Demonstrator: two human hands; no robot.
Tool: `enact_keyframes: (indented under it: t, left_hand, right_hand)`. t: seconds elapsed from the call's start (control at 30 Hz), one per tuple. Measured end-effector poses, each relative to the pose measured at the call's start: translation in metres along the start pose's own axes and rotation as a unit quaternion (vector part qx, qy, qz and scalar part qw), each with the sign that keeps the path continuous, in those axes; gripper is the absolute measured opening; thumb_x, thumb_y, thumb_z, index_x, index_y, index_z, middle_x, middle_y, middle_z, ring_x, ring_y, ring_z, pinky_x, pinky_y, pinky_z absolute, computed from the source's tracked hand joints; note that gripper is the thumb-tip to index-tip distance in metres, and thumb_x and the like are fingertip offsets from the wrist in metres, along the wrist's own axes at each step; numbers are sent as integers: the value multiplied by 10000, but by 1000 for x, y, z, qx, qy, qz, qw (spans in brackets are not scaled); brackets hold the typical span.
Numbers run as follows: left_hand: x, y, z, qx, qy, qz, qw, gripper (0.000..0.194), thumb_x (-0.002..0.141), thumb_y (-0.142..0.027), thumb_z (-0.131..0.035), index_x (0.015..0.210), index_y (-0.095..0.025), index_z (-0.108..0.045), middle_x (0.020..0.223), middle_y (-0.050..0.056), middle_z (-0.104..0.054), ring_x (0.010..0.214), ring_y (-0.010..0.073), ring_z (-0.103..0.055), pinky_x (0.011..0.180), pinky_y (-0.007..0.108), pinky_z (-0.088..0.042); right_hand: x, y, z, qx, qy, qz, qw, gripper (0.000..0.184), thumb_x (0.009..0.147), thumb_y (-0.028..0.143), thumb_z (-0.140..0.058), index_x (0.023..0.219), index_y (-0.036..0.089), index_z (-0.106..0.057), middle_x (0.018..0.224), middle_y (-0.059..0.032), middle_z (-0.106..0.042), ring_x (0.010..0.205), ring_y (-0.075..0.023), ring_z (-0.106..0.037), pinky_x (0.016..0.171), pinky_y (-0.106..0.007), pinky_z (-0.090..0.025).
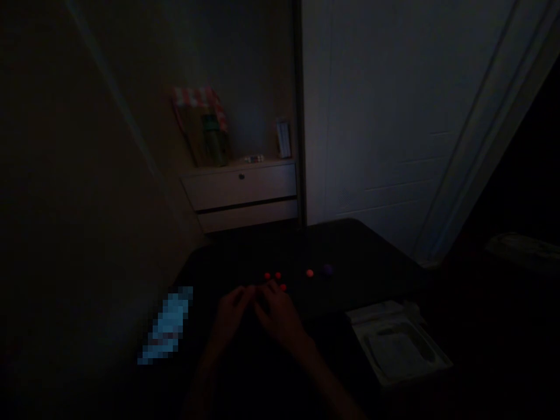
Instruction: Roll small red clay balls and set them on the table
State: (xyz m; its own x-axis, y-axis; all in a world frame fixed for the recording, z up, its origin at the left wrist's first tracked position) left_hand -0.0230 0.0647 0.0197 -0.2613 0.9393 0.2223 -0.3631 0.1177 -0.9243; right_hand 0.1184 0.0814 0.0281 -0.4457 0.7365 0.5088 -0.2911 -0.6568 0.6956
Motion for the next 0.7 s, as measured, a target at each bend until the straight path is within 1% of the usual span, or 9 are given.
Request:
enact_keyframes:
  t: [0.13, 0.23, 0.33, 0.4, 0.53, 0.6, 0.7]
  left_hand:
    - [2, 6, -2, -25, 5, 3, 1000, 363, 815, -549, -695, 879, -192, -716, 844, 55, -756, 812, 237, -708, 765, 334, -533]
    - [3, 10, -1, -33, -3, 7, 999, 360, 791, -506, -712, 960, -189, -716, 908, 81, -776, 854, 254, -729, 795, 361, -553]
    - [2, 7, -1, -33, 7, -1, 999, 367, 827, -506, -666, 996, -188, -738, 974, 96, -788, 917, 262, -735, 833, 364, -555]
    - [0, 3, 0, -26, 9, -10, 1000, 368, 858, -518, -619, 961, -191, -753, 956, 88, -787, 905, 256, -726, 821, 348, -549]
    - [-1, 1, 3, -12, -8, -1, 1000, 454, 893, -591, -548, 786, -190, -732, 764, 52, -736, 736, 225, -670, 692, 312, -510]
    - [-1, 1, 2, -2, -1, 1, 1000, 481, 895, -618, -556, 744, -191, -717, 723, 40, -713, 708, 216, -650, 668, 304, -488]
    - [0, 0, 0, 6, 12, -7, 1000, 450, 888, -604, -604, 752, -192, -721, 739, 34, -718, 745, 221, -665, 714, 308, -493]
  right_hand:
    - [0, -1, 0, 4, 8, -5, 1000, 260, 974, 145, -624, 1212, 241, -669, 1191, -75, -673, 1068, -222, -679, 951, -360, -535]
    - [1, -2, 0, 8, 7, -7, 1000, 325, 957, 129, -632, 1258, 250, -654, 1222, -73, -669, 1034, -208, -683, 942, -357, -538]
    - [0, -2, -1, 11, 7, -9, 1000, 359, 938, 107, -638, 1264, 257, -654, 1234, -66, -662, 968, -188, -685, 894, -337, -549]
    - [0, -2, -1, 8, 7, -8, 1000, 340, 939, 114, -643, 1247, 258, -660, 1214, -62, -666, 960, -191, -683, 878, -335, -551]
    - [0, 0, 0, 2, -2, 1, 1000, 209, 994, 175, -616, 1179, 251, -677, 1139, -62, -677, 955, -200, -686, 857, -330, -553]
    - [0, 1, -1, -4, 1, 8, 1000, 168, 1003, 186, -612, 1147, 235, -683, 1105, -63, -677, 929, -199, -688, 834, -323, -552]
    - [0, 0, -2, -14, 11, 5, 1000, 139, 983, 189, -652, 1115, 213, -690, 1072, -64, -674, 910, -201, -686, 814, -320, -549]
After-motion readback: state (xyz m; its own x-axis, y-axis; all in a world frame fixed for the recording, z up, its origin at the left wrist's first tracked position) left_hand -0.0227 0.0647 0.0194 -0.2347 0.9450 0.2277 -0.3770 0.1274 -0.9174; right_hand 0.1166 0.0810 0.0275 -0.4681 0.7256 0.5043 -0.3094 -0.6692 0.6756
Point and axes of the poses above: each hand's wrist, its own x-axis towards the middle knuckle, its own z-axis out of the back of the hand, y = z × x, the point moved 7 cm from there along x, towards the middle knuckle
